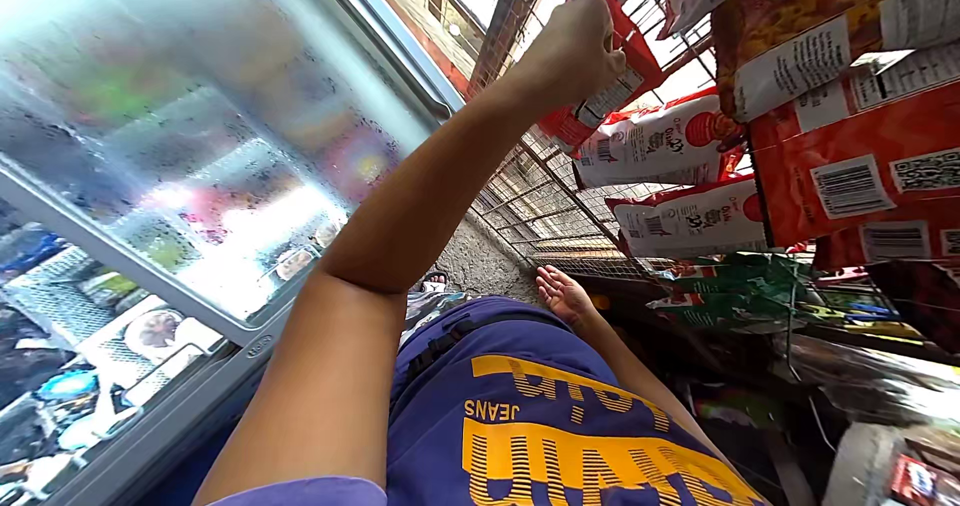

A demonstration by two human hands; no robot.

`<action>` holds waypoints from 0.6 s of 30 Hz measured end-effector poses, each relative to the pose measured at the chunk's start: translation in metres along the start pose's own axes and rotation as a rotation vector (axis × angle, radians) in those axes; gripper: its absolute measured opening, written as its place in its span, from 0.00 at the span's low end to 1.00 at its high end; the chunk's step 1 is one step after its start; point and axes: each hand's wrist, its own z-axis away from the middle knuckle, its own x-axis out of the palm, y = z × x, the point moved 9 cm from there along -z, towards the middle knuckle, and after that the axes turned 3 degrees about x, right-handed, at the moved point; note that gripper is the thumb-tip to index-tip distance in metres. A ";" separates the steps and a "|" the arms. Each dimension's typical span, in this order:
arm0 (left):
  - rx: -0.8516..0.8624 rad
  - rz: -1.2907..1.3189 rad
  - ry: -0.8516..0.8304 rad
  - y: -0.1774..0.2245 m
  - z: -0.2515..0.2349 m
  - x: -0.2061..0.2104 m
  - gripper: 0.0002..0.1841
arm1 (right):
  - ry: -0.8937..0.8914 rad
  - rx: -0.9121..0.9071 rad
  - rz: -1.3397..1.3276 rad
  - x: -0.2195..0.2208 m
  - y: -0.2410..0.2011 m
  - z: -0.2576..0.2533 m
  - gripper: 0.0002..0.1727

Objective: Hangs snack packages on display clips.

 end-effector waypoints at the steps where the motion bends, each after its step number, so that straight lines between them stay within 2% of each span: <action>1: 0.004 -0.008 -0.004 0.002 -0.002 0.001 0.12 | 0.002 0.002 0.007 -0.001 0.000 0.000 0.18; 7: -0.085 0.011 -0.075 -0.009 -0.017 0.007 0.12 | 0.003 -0.006 0.003 -0.004 -0.002 0.003 0.17; 12: -0.030 0.015 -0.070 -0.025 -0.018 0.015 0.17 | 0.013 -0.002 -0.005 -0.010 0.001 0.003 0.18; 15: -0.047 0.276 -0.019 -0.044 -0.011 0.018 0.25 | 0.017 0.004 -0.037 -0.014 0.003 0.003 0.17; 18: -0.099 0.552 0.172 -0.074 0.009 0.023 0.26 | 0.010 -0.014 -0.047 -0.009 -0.009 0.006 0.17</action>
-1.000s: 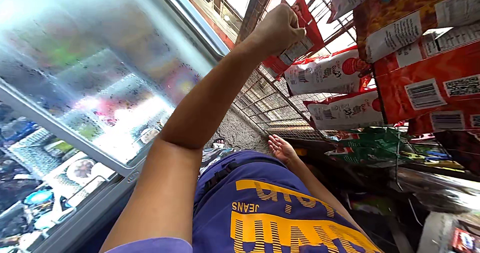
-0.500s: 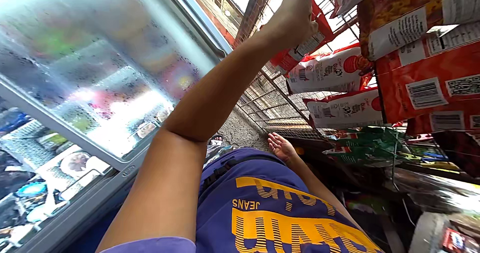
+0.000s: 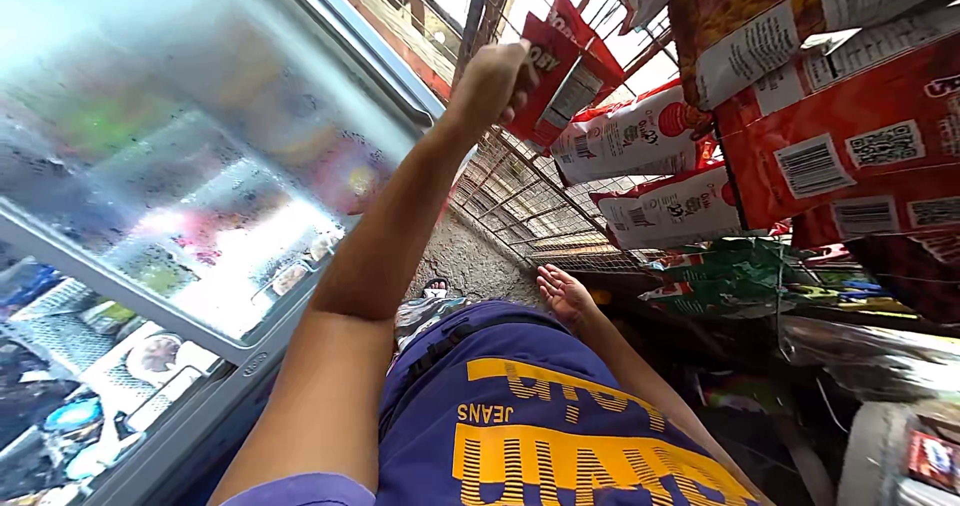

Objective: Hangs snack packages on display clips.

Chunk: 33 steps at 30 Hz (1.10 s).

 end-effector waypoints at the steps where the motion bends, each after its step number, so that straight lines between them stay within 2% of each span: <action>1: 0.033 0.000 0.056 -0.012 0.004 -0.004 0.24 | -0.010 -0.024 0.008 0.005 -0.008 0.001 0.17; 4: 0.080 -0.070 0.123 -0.046 0.020 -0.001 0.17 | -0.104 -0.138 0.066 0.031 -0.041 0.003 0.19; 7: 0.077 -0.019 0.161 -0.074 0.031 0.010 0.14 | -0.227 -0.271 0.089 0.067 -0.074 0.000 0.21; 11: 0.049 0.025 0.214 -0.091 0.036 0.015 0.13 | -0.414 -0.369 -0.010 0.122 -0.110 0.006 0.27; 13: 0.028 0.058 0.193 -0.093 0.036 0.020 0.14 | -0.467 -0.411 -0.125 0.138 -0.127 0.016 0.23; 16: 0.000 0.117 0.129 -0.091 0.035 0.029 0.17 | -0.469 -0.401 -0.426 0.139 -0.138 0.026 0.14; 18: 0.005 0.142 0.128 -0.090 0.034 0.031 0.19 | -0.451 -0.375 -0.512 0.132 -0.132 0.031 0.11; 25: 0.061 0.138 0.193 -0.083 0.034 0.031 0.22 | -0.336 -0.345 -0.562 0.108 -0.113 0.038 0.05; 33: 0.066 0.076 0.270 -0.085 0.025 0.034 0.25 | -0.358 -0.362 -0.511 0.102 -0.105 0.040 0.08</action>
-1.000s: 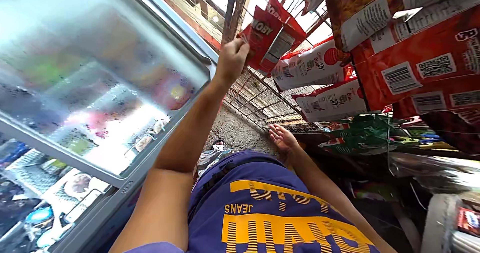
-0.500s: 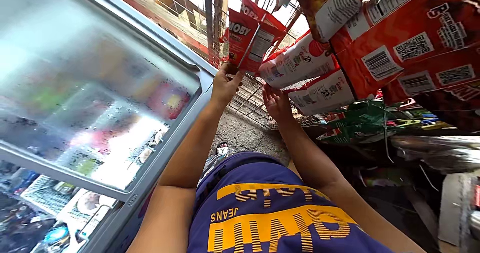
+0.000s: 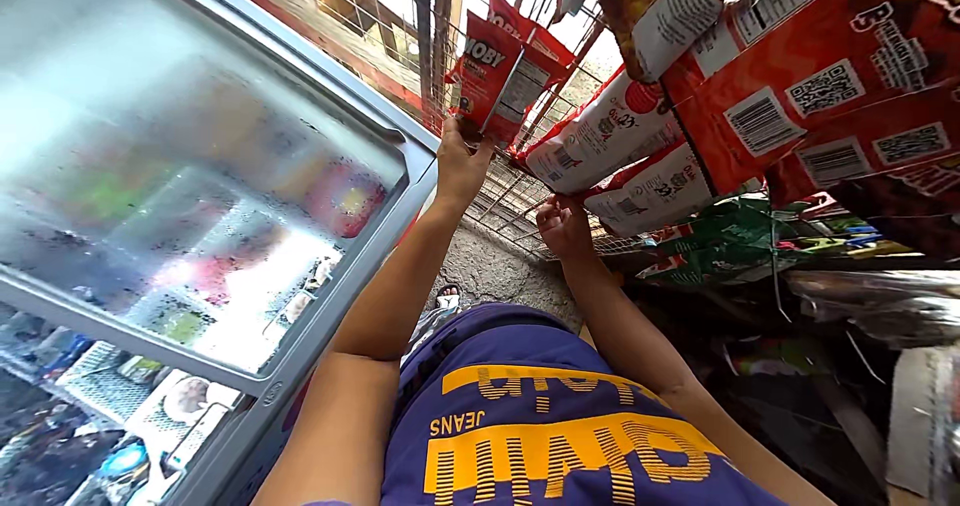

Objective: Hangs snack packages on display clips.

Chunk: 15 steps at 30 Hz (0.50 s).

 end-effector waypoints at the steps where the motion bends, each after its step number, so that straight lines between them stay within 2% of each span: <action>1: 0.005 -0.029 0.000 0.000 -0.001 0.001 0.26 | 0.002 0.009 -0.008 0.000 0.000 0.002 0.08; 4: 0.015 -0.084 0.018 0.001 -0.004 0.005 0.28 | -0.001 0.050 -0.022 -0.001 0.004 0.005 0.10; 9: 0.011 -0.049 -0.004 -0.003 -0.004 0.008 0.28 | 0.011 0.002 0.068 -0.004 0.001 -0.004 0.07; 12: 0.014 -0.068 -0.020 -0.003 -0.002 0.006 0.28 | 0.025 0.043 0.214 -0.010 0.006 -0.004 0.16; 15: -0.026 -0.075 -0.059 -0.005 0.007 0.005 0.29 | 0.066 0.130 0.291 -0.026 0.024 0.004 0.15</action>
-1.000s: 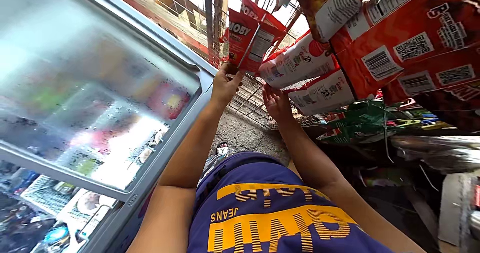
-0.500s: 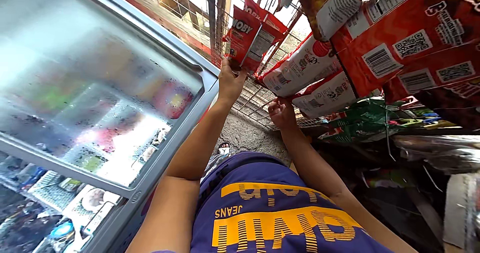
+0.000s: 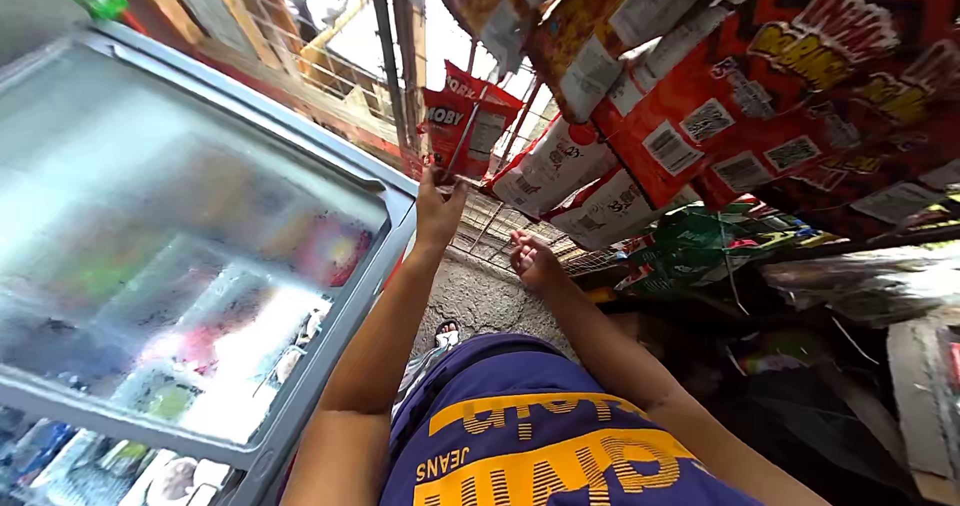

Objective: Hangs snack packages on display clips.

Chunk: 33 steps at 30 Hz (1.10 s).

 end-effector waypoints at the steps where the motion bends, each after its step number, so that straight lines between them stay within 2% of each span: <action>1: -0.008 -0.008 -0.011 -0.003 0.004 -0.001 0.28 | 0.017 0.055 0.007 -0.007 0.011 0.000 0.15; 3: 0.015 -0.042 0.032 -0.008 0.010 -0.009 0.23 | 0.053 0.164 0.035 -0.022 0.033 0.000 0.15; 6: 0.150 -0.079 0.164 0.006 0.013 -0.035 0.19 | 0.126 0.269 0.053 -0.053 0.062 0.005 0.14; 8: 0.269 -0.055 0.175 0.025 0.004 -0.045 0.24 | 0.165 0.302 0.071 -0.077 0.078 0.011 0.15; 10: 0.388 -0.010 0.112 0.045 -0.012 -0.044 0.34 | 0.212 0.324 0.078 -0.098 0.089 0.018 0.14; 12: 0.387 0.046 0.023 0.054 -0.032 -0.035 0.42 | 0.260 0.339 0.048 -0.112 0.094 0.025 0.13; 14: 0.337 0.139 -0.042 0.058 -0.048 -0.019 0.39 | 0.285 0.333 0.016 -0.118 0.093 0.032 0.13; 17: 0.251 0.193 -0.039 0.053 -0.063 -0.005 0.34 | 0.288 0.294 -0.001 -0.121 0.087 0.034 0.13; 23: 0.296 0.064 -0.116 0.044 -0.063 -0.008 0.35 | 0.343 0.294 -0.064 -0.138 0.097 0.043 0.13; 26: 0.300 0.082 -0.146 0.038 -0.069 -0.003 0.34 | 0.371 0.292 -0.097 -0.149 0.103 0.050 0.14; 30: 0.206 0.070 -0.135 0.029 -0.073 0.001 0.32 | 0.397 0.296 -0.127 -0.156 0.108 0.058 0.13; 33: 0.263 0.075 -0.170 0.033 -0.072 0.001 0.32 | 0.414 0.286 -0.149 -0.163 0.111 0.063 0.13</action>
